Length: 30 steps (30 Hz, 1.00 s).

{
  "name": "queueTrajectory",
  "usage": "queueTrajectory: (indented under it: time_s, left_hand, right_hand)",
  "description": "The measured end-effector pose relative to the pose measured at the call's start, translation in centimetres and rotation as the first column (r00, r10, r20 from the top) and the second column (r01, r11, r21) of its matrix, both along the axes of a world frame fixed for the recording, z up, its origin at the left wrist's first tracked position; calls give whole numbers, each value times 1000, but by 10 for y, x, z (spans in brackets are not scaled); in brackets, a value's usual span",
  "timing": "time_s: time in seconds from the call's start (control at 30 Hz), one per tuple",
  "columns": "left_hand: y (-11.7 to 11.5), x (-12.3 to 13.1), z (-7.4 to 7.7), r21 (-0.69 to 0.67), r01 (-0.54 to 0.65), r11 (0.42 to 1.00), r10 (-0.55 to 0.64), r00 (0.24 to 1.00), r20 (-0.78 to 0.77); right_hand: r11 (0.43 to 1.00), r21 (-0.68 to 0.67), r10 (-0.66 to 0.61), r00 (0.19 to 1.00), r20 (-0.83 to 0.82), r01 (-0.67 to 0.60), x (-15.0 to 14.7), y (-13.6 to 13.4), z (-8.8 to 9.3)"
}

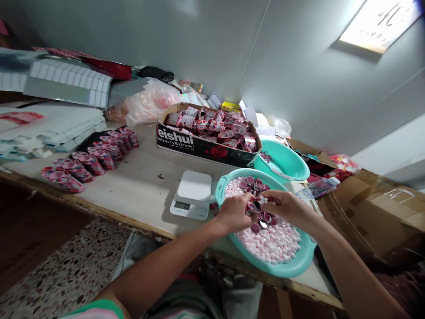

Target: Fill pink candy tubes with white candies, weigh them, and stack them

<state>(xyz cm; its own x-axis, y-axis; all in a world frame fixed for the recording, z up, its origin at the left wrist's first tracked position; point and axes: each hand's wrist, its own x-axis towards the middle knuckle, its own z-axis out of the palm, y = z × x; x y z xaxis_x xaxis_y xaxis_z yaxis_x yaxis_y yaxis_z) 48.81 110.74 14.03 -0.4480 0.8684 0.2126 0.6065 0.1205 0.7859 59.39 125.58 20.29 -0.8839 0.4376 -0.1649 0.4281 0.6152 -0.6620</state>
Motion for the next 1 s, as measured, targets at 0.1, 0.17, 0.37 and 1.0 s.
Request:
queueTrajectory:
  time_s: [0.1, 0.17, 0.37, 1.0]
  left_hand:
    - [-1, 0, 2, -17, 0, 1000, -1, 1000, -3]
    - [-2, -1, 3, -22, 2, 1000, -2, 1000, -3]
    - [-2, -1, 1, -11, 31, 999, -31, 999, 14]
    - [-18, -6, 7, 482, -289, 827, 83, 911, 403]
  right_hand:
    - [996, 61, 67, 995, 70, -71, -3, 2, 0]
    - [992, 93, 78, 991, 105, -88, -4, 2, 3]
    - [990, 84, 109, 989, 99, -117, -6, -3, 10]
    - [874, 157, -312, 778, -546, 461, 27, -11, 2]
